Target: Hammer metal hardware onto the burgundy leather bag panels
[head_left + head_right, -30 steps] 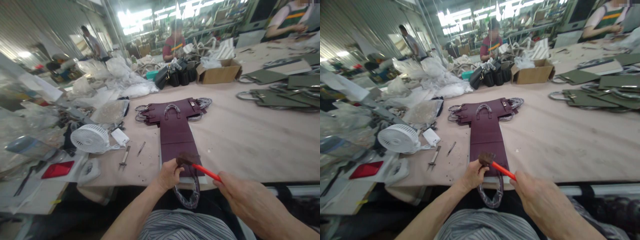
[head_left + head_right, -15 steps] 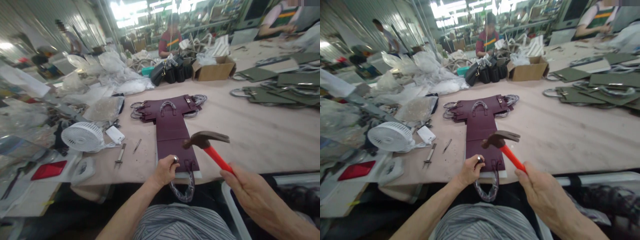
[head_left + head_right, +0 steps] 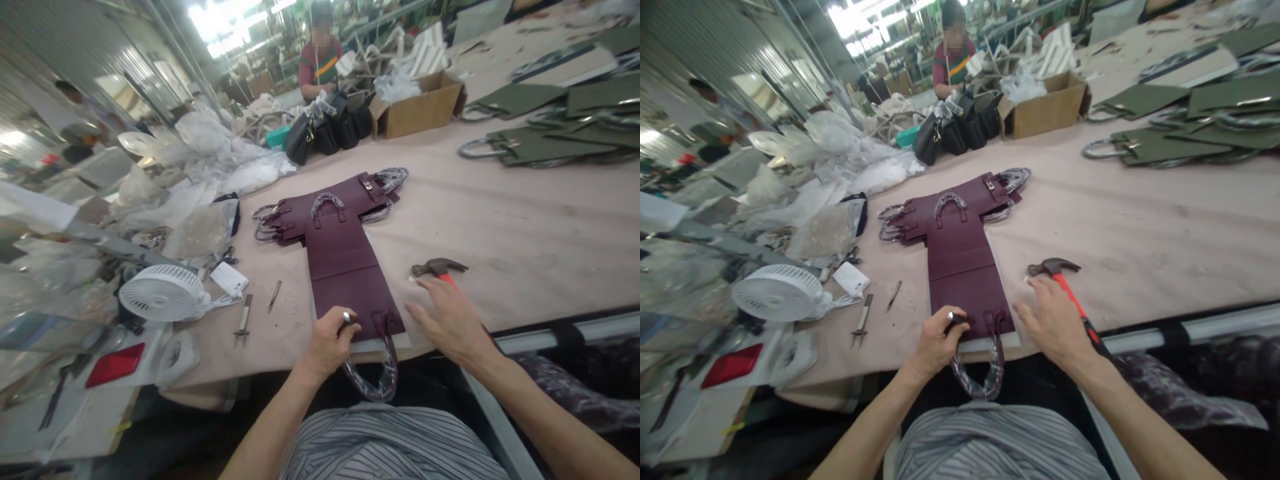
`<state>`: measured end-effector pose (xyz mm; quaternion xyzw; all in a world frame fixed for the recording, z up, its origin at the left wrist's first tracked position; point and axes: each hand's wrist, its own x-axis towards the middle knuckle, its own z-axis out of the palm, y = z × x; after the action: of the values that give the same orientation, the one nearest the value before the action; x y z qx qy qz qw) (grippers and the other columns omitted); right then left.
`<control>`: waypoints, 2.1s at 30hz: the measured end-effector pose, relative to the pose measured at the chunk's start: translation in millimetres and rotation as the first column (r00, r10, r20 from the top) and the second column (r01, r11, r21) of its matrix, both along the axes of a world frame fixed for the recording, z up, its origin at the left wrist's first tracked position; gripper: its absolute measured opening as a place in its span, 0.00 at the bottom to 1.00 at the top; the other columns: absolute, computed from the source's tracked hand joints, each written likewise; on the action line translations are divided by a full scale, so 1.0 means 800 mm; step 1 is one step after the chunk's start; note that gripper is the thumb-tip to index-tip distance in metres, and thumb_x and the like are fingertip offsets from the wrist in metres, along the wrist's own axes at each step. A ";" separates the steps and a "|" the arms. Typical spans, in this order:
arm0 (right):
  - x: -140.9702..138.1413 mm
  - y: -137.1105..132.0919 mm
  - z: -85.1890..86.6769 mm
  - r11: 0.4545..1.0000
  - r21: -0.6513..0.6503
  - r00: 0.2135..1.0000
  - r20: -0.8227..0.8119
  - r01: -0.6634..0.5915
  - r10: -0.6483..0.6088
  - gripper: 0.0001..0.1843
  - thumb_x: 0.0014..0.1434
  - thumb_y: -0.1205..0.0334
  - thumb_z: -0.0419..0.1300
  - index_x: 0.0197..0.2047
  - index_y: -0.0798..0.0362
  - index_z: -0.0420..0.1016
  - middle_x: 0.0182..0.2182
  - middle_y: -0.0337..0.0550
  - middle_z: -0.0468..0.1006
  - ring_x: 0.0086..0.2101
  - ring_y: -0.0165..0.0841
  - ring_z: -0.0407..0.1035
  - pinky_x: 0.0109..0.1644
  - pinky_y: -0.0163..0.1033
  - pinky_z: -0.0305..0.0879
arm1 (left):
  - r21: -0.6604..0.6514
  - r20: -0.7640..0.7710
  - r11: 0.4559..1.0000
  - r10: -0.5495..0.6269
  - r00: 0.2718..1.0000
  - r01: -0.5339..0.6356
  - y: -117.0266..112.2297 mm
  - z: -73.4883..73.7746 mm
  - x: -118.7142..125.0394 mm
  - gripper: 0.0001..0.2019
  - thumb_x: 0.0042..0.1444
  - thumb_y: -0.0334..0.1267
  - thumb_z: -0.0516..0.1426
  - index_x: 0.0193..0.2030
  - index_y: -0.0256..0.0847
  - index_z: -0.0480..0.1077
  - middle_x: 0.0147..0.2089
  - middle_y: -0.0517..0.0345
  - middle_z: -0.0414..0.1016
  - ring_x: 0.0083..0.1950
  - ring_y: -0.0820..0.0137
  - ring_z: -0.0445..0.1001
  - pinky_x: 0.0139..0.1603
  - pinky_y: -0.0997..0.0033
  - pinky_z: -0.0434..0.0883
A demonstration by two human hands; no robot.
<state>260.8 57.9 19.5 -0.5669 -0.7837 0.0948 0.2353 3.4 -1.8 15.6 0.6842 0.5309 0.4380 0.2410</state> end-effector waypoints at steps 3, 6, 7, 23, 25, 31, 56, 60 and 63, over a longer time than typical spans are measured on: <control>-0.054 -0.011 -0.008 0.987 -0.089 0.987 -0.099 -0.137 0.128 0.30 0.64 0.49 0.56 0.65 0.56 0.66 0.64 0.56 0.66 0.62 0.50 0.62 0.65 0.59 0.63 | 0.017 -0.026 1.000 0.000 1.000 0.000 -0.002 -0.001 -0.002 0.05 0.60 0.29 0.60 0.42 0.39 0.75 0.40 0.55 0.81 0.42 0.69 0.79 0.46 0.72 0.76; -0.084 -0.024 -0.020 0.982 -0.149 0.992 -0.078 -0.113 0.102 0.31 0.63 0.56 0.56 0.68 0.55 0.64 0.70 0.55 0.58 0.63 0.53 0.60 0.64 0.64 0.63 | 0.034 0.023 0.998 0.057 0.998 -0.058 -0.007 -0.006 -0.003 0.04 0.60 0.30 0.62 0.42 0.39 0.77 0.40 0.55 0.82 0.42 0.69 0.81 0.46 0.72 0.77; -0.088 -0.028 -0.023 0.983 -0.153 0.993 -0.081 -0.101 0.090 0.31 0.64 0.57 0.55 0.68 0.54 0.63 0.70 0.54 0.56 0.63 0.53 0.60 0.64 0.64 0.62 | 0.035 0.055 0.996 0.085 0.995 -0.087 -0.008 -0.007 -0.004 0.04 0.60 0.31 0.62 0.42 0.39 0.77 0.40 0.55 0.83 0.42 0.69 0.82 0.46 0.71 0.78; -0.088 -0.030 -0.030 0.980 -0.177 0.989 -0.137 -0.087 0.063 0.31 0.64 0.55 0.55 0.69 0.52 0.61 0.71 0.52 0.55 0.65 0.53 0.58 0.66 0.64 0.59 | 0.008 0.157 0.981 0.192 0.969 -0.196 -0.011 -0.010 -0.008 0.04 0.60 0.34 0.63 0.41 0.38 0.78 0.39 0.54 0.85 0.40 0.68 0.84 0.47 0.71 0.82; -0.088 -0.030 -0.030 0.980 -0.178 0.988 -0.140 -0.092 0.068 0.31 0.64 0.55 0.56 0.69 0.52 0.61 0.71 0.52 0.55 0.64 0.53 0.58 0.66 0.64 0.59 | 0.029 0.131 0.983 0.175 0.976 -0.180 -0.009 -0.010 -0.006 0.04 0.60 0.35 0.64 0.41 0.38 0.78 0.40 0.54 0.85 0.40 0.68 0.84 0.47 0.69 0.82; -0.088 -0.030 -0.031 0.978 -0.185 0.986 -0.155 -0.096 0.067 0.32 0.64 0.54 0.55 0.69 0.51 0.60 0.71 0.52 0.55 0.66 0.54 0.56 0.67 0.67 0.57 | 0.095 0.084 0.989 0.109 0.990 -0.117 -0.006 -0.006 0.001 0.04 0.59 0.33 0.65 0.41 0.39 0.79 0.41 0.53 0.85 0.42 0.68 0.84 0.49 0.69 0.82; -0.004 -0.005 -0.015 0.985 -0.111 0.954 -0.285 -0.134 0.097 0.31 0.66 0.45 0.55 0.64 0.56 0.67 0.64 0.59 0.65 0.63 0.48 0.61 0.68 0.56 0.60 | 0.010 -0.057 0.999 0.033 0.998 -0.032 0.006 -0.004 0.013 0.05 0.61 0.30 0.58 0.42 0.40 0.75 0.39 0.56 0.81 0.39 0.70 0.81 0.42 0.74 0.77; 0.066 -0.002 -0.012 0.987 -0.073 0.988 0.071 0.145 -0.140 0.28 0.63 0.46 0.52 0.53 0.62 0.71 0.45 0.64 0.73 0.48 0.55 0.69 0.54 0.59 0.68 | 0.036 -0.029 0.999 0.005 1.000 -0.004 0.007 -0.008 0.015 0.05 0.61 0.30 0.59 0.42 0.40 0.74 0.39 0.56 0.81 0.38 0.70 0.80 0.42 0.74 0.76; 0.090 0.000 -0.014 0.928 -0.279 0.966 0.151 0.245 -0.210 0.22 0.59 0.47 0.51 0.44 0.58 0.71 0.34 0.57 0.71 0.36 0.51 0.69 0.40 0.55 0.68 | 0.048 -0.012 0.999 -0.004 1.000 0.005 0.009 -0.012 0.015 0.05 0.61 0.29 0.58 0.42 0.40 0.74 0.39 0.55 0.82 0.38 0.70 0.80 0.41 0.74 0.77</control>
<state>332.5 57.8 8.2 -0.6874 -0.7022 0.1489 0.1104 15.2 5.5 6.2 0.6936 0.5202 0.4458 0.2224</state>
